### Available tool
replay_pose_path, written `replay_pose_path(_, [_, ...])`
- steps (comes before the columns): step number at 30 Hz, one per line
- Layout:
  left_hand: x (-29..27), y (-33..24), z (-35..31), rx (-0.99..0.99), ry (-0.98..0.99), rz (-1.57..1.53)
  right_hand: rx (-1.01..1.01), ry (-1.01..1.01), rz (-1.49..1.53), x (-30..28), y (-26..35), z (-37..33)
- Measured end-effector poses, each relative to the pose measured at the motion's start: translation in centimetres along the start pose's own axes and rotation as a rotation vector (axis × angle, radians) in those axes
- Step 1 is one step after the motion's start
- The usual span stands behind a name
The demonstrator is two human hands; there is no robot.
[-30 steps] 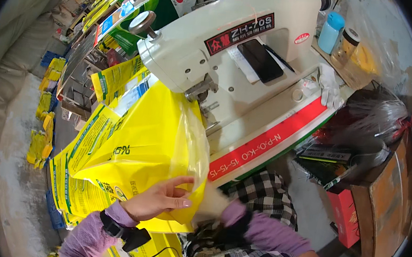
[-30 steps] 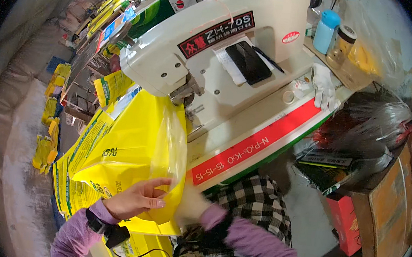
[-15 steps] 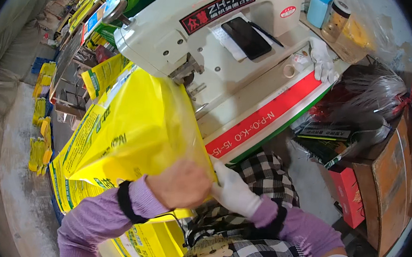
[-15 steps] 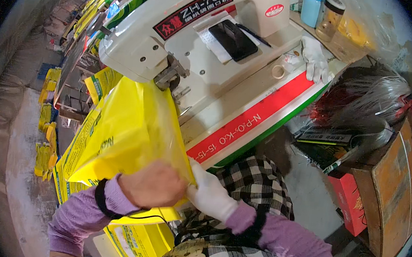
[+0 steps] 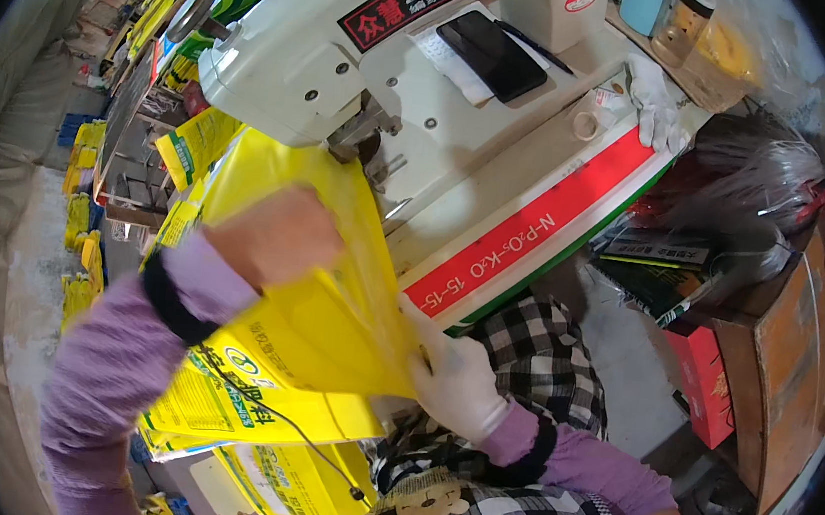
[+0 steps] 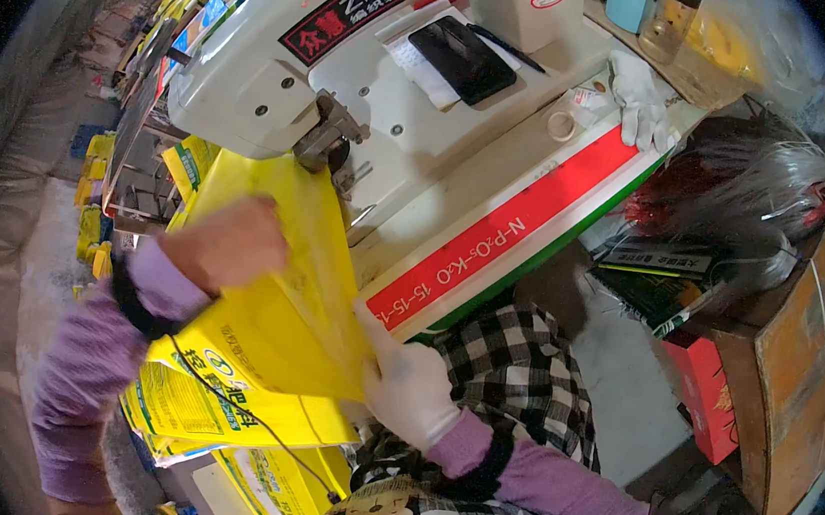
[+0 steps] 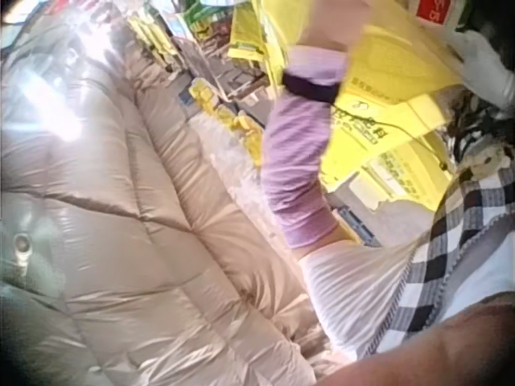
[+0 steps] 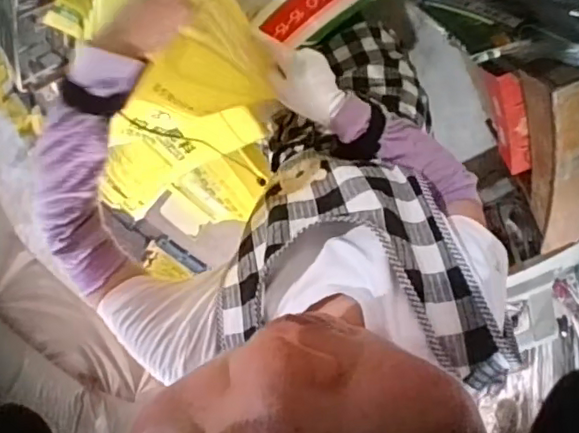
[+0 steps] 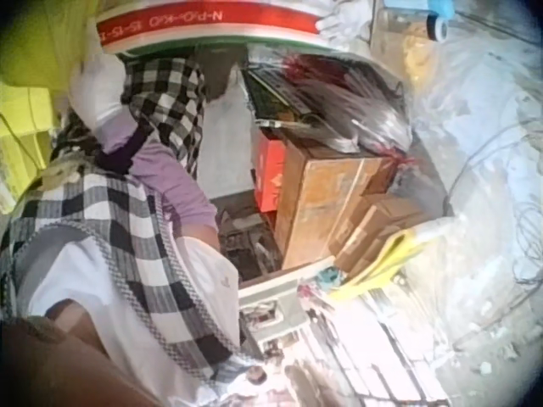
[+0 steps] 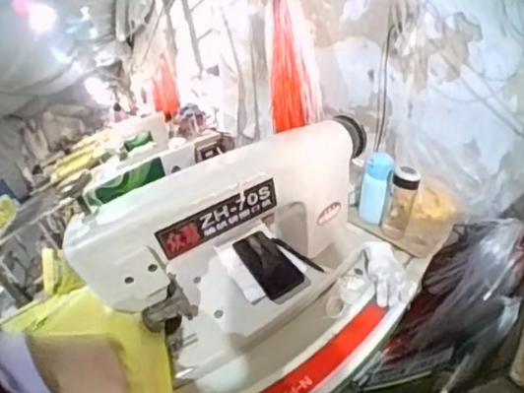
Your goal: The recorder is using an industrial sewing machine to seal or finish yellow plastic bags in a factory setting.
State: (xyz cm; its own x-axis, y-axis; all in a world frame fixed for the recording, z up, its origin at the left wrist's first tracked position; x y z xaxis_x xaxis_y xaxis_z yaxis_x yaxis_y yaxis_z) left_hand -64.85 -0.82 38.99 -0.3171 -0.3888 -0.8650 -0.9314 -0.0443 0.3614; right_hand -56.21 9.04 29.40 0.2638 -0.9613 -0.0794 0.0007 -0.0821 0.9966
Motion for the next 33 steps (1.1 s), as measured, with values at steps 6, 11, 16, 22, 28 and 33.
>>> replay_pose_path(6, [-5.6, -4.9, -0.6, -0.232, -0.144, -0.583, -0.561, -0.118, -0.237, 0.2, -8.9, 4.1])
replay_pose_path(11, [-3.3, -10.3, 6.8, -0.177, -0.189, -0.44, -0.275, -0.147, -0.365, 5.8, -3.4, 15.3])
replay_pose_path(16, [-3.4, 0.3, -1.9, -0.316, 0.021, -0.339, -0.328, -0.015, -0.464, 4.6, -2.0, 14.5])
replay_pose_path(22, [-2.0, -13.9, 4.2, -0.182, 0.229, -0.576, 0.215, 0.359, -0.319, 5.3, -3.2, 4.9])
replay_pose_path(28, [-3.8, 3.7, -2.8, -0.37, 0.39, -0.376, -0.275, 0.1, -0.502, 1.6, 1.2, 5.8])
replay_pose_path(33, [-3.3, -2.8, 2.0, -0.463, -0.107, -0.683, 0.052, 0.099, -0.496, 3.9, -4.7, 15.9])
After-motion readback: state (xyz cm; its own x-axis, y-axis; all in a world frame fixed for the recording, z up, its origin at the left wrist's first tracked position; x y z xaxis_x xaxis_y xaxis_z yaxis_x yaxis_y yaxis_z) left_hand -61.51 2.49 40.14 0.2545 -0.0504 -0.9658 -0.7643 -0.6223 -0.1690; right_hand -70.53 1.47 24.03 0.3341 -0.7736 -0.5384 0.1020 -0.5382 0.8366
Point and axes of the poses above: each hand's wrist, its own z-axis towards the middle knuckle, its own x-axis out of the palm, y = z × x, the point moved 9 cm from there along z, towards the middle knuckle, and after that the axes turned 15 degrees about z, right-handed, at the moved point
